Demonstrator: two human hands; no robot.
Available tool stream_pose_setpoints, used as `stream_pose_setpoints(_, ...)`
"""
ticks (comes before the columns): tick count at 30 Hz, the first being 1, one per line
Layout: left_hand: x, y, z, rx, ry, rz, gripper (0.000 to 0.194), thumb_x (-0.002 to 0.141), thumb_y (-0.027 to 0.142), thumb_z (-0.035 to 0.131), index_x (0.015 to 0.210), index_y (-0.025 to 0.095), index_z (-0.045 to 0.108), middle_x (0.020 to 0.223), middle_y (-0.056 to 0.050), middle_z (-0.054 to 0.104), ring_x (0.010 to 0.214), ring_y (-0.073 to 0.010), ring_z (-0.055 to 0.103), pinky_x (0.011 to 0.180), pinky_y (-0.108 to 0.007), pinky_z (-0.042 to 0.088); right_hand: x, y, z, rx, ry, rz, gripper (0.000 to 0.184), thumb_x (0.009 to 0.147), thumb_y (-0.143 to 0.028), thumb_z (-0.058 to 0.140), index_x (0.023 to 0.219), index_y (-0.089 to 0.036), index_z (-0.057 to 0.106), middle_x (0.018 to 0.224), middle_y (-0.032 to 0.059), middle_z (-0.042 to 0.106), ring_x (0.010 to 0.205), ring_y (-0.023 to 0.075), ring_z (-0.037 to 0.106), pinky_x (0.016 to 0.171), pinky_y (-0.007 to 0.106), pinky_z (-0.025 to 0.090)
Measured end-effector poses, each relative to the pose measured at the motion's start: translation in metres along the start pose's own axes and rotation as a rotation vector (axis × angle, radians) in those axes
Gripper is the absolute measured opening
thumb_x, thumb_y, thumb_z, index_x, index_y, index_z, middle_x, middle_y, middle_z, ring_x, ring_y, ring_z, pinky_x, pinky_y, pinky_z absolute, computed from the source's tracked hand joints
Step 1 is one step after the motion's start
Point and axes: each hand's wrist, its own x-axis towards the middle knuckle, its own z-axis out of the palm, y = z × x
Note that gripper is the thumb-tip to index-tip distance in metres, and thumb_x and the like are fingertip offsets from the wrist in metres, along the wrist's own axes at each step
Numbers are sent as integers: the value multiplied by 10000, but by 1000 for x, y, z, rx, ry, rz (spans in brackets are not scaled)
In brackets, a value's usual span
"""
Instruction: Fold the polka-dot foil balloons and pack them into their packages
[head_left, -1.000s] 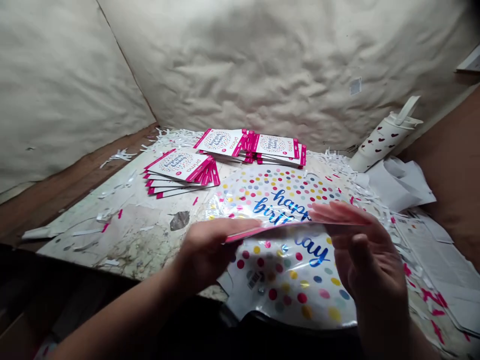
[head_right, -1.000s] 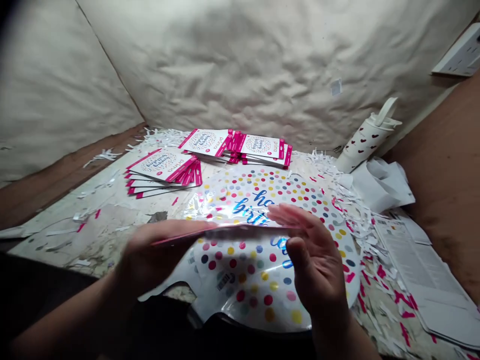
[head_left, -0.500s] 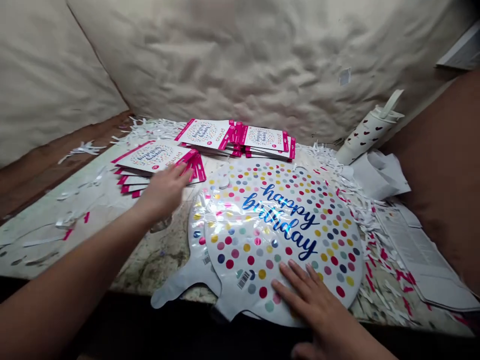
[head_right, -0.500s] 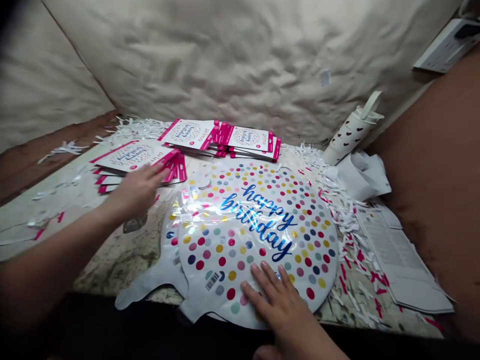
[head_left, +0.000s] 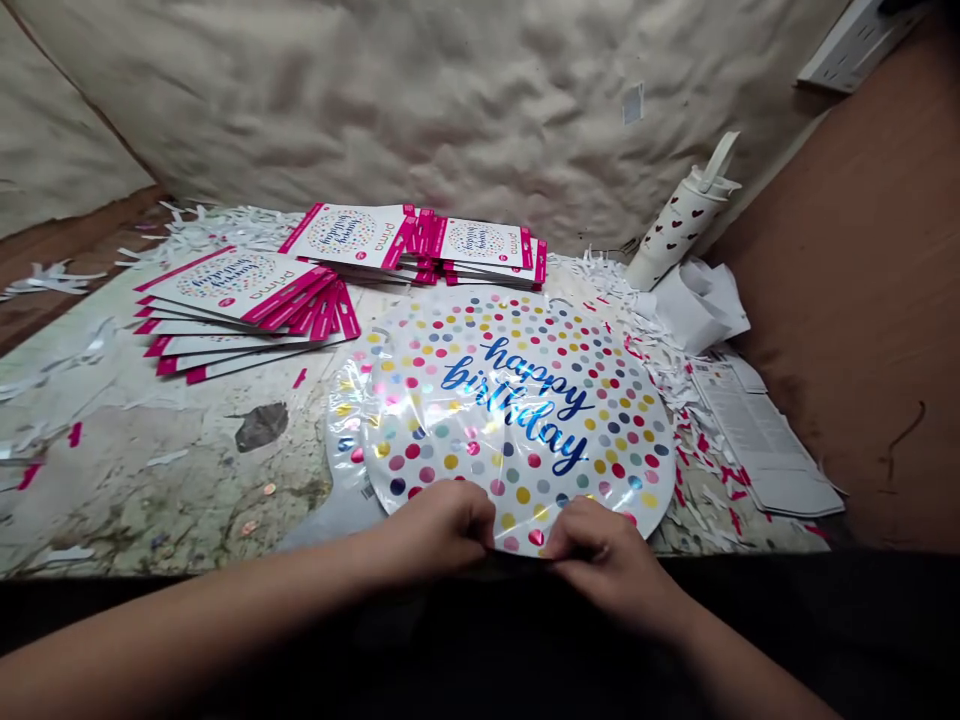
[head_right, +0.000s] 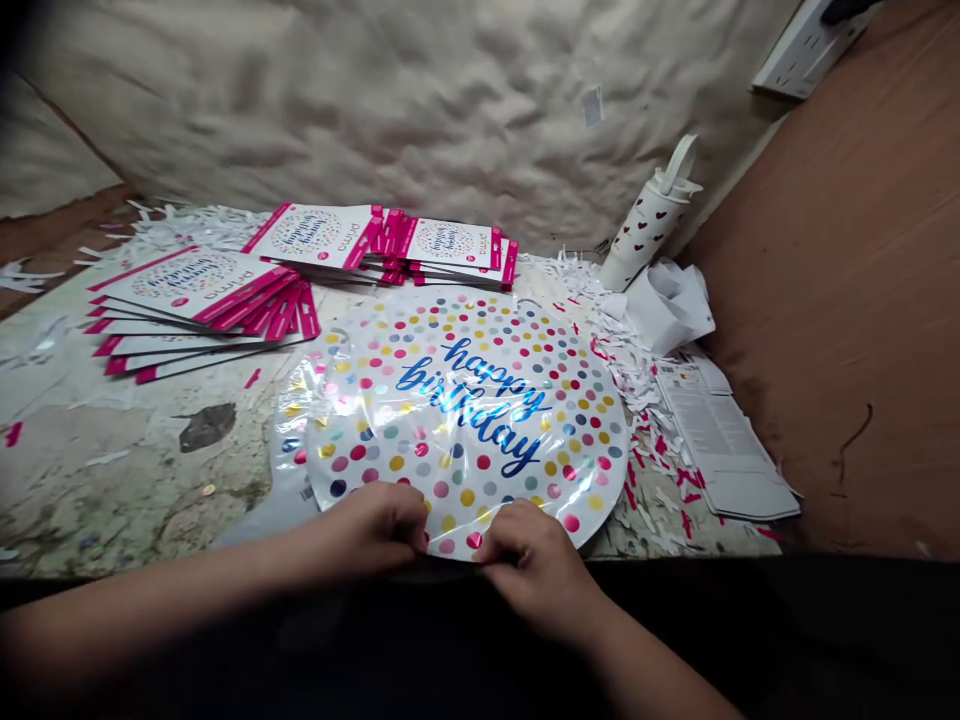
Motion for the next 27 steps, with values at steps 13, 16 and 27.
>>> stream_pose_setpoints(13, -53, 8, -74, 744, 392, 66, 420, 838, 172, 432, 1255, 204, 465, 1187, -91, 580, 1079, -252, 535, 938, -382, 392, 22, -6, 5, -25, 116, -59, 186, 784, -72, 414, 803, -197, 550, 741, 14, 578, 698, 139, 546, 629, 255, 447)
stream_pose_setpoints(16, -58, -18, -82, 796, 449, 153, 646, 826, 330, 500, 1410, 209, 253, 1423, -92, 371, 1305, -322, 305, 1069, -509, 206, 14, -5, 9, -39, 167, -206, 222, 748, -65, 421, 852, -192, 571, 768, 31, 605, 740, 160, 574, 662, 283, 486)
stream_pose_setpoints(27, -38, -91, -11, 559, 322, 445, 359, 900, 166, 368, 1180, 248, 577, 1242, -22, 589, 1228, -182, 461, 1085, -360, 299, -22, 89, -31, -802, 355, 92, 575, 846, -57, 327, 1397, -217, 332, 1375, 105, 442, 1259, 274, 418, 995, 497, 414)
